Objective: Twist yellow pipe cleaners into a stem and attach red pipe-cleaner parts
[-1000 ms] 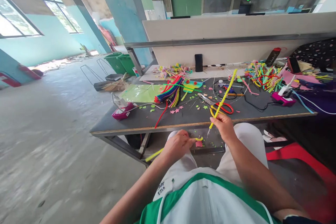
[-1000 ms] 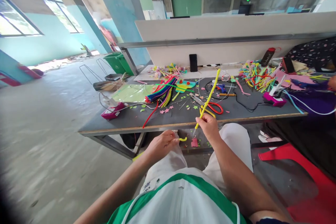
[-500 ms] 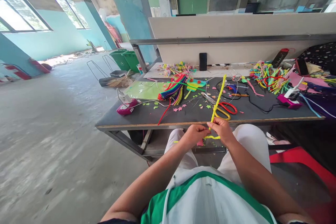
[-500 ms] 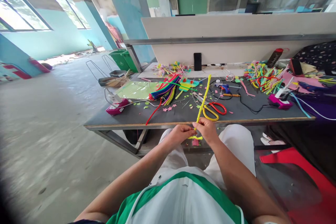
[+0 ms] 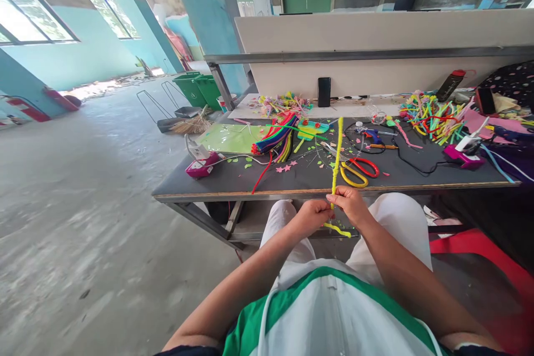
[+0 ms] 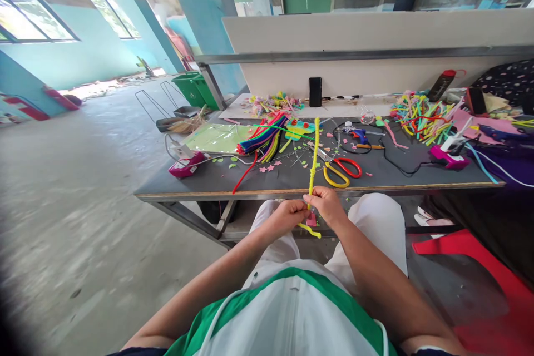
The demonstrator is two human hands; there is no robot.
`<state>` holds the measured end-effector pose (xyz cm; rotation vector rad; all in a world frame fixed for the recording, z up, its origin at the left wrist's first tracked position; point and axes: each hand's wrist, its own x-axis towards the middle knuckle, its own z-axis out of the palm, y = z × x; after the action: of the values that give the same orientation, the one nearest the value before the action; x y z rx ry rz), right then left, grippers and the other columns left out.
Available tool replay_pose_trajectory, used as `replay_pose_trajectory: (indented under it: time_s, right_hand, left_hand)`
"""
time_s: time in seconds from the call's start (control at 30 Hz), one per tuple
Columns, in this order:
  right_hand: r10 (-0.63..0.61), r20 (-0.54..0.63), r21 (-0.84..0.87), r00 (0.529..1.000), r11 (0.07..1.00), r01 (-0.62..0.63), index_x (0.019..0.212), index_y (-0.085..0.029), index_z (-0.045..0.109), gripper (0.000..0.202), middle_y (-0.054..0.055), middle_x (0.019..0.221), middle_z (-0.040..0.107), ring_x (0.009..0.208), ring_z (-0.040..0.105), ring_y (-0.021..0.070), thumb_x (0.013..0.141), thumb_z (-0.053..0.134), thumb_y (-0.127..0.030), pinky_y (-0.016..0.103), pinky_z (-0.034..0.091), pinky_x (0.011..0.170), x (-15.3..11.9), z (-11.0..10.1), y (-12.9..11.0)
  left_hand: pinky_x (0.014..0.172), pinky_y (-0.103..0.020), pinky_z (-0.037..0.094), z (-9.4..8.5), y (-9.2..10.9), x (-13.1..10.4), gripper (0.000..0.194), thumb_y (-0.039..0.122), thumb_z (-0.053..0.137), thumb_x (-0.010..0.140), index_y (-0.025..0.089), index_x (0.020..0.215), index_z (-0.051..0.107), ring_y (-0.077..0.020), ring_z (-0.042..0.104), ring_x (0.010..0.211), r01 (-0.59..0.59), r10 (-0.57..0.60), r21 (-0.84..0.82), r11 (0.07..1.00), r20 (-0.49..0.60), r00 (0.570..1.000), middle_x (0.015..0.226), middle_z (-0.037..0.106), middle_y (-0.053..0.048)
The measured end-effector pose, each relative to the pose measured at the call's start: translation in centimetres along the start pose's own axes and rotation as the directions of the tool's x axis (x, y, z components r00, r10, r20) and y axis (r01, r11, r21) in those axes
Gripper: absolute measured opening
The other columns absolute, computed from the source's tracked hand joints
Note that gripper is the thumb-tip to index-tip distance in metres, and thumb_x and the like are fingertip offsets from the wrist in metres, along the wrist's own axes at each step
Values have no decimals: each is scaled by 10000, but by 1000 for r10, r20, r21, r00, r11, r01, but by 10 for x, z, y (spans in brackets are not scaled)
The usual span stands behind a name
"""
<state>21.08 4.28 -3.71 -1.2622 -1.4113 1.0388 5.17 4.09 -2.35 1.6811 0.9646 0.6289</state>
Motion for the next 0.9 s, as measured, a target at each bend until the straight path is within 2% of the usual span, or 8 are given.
replay_pose_trajectory:
  time_s: [0.1, 0.23, 0.37, 0.47, 0.57, 0.63, 0.73, 0.9]
  right_hand:
    - [-2, 72, -84, 997, 996, 8, 546, -177, 463, 312, -62, 487, 378, 483, 332, 84, 752, 590, -375, 221, 251, 477, 0, -1, -4]
    - [-23, 250, -256, 968, 963, 88, 578, -162, 561, 236, -43, 495, 476, 485, 414, 93, 737, 608, -330, 214, 281, 472, -3, 12, -6]
    - [-84, 410, -259, 908, 944, 204, 728, -163, 671, 162, 2, 642, 642, 592, 561, 136, 771, 587, -295, 224, 391, 538, -10, 31, -4]
    - [-104, 490, -266, 865, 927, 263, 848, -185, 685, 180, 15, 759, 690, 674, 613, 156, 815, 548, -297, 240, 450, 605, -4, 24, -7]
    - [-223, 235, -442, 946, 843, 308, 1078, -211, 633, 275, 46, 990, 691, 839, 634, 179, 846, 500, -274, 283, 485, 742, 23, -9, -12]
    - [-296, 90, -689, 951, 671, 275, 1156, -180, 598, 357, 94, 1147, 647, 1058, 583, 219, 814, 496, -177, 340, 424, 932, 49, -37, -11]
    - [-123, 54, -930, 991, 355, 95, 1252, -119, 525, 488, 172, 1288, 548, 1224, 472, 287, 764, 518, -123, 411, 330, 1032, 83, -67, -4]
    - [4, 72, -945, 997, 319, 67, 1281, -128, 510, 538, 196, 1309, 519, 1205, 487, 315, 758, 595, -221, 399, 359, 990, 109, -84, 3]
  left_hand:
    - [474, -192, 302, -15, -1, -3, 191, 316, 630, 718, 131, 725, 677, -73, 423, 517, 12, -6, -147, 989, 43, 999, 601, 550, 9]
    - [417, -190, 200, -29, -7, -10, 378, 433, 680, 703, 156, 961, 697, -38, 324, 437, 38, -67, -402, 915, -57, 996, 650, 584, 5]
    - [408, -185, 179, -27, -15, -19, 311, 400, 750, 642, 148, 819, 709, -31, 330, 423, 42, -128, -483, 875, -146, 981, 588, 559, 12]
    - [400, -180, 200, -39, -15, -23, 282, 402, 748, 650, 133, 676, 668, -31, 343, 411, -9, -114, -469, 883, -234, 965, 531, 526, 19]
    - [387, -172, 209, -68, -10, -27, 291, 397, 754, 653, 132, 706, 647, -28, 359, 402, -116, -74, -486, 866, -355, 932, 549, 559, 8]
    - [379, -163, 200, -88, -6, -29, 282, 364, 769, 644, 135, 740, 636, -17, 346, 391, -199, -51, -526, 827, -423, 905, 568, 579, 1]
    - [368, -157, 191, -103, -3, -33, 279, 316, 791, 620, 140, 763, 629, -9, 335, 381, -287, -37, -561, 777, -496, 868, 586, 586, 2]
    - [358, -160, 190, -101, -3, -33, 283, 290, 805, 598, 137, 731, 607, -3, 322, 365, -345, -37, -561, 752, -559, 828, 584, 593, 5]
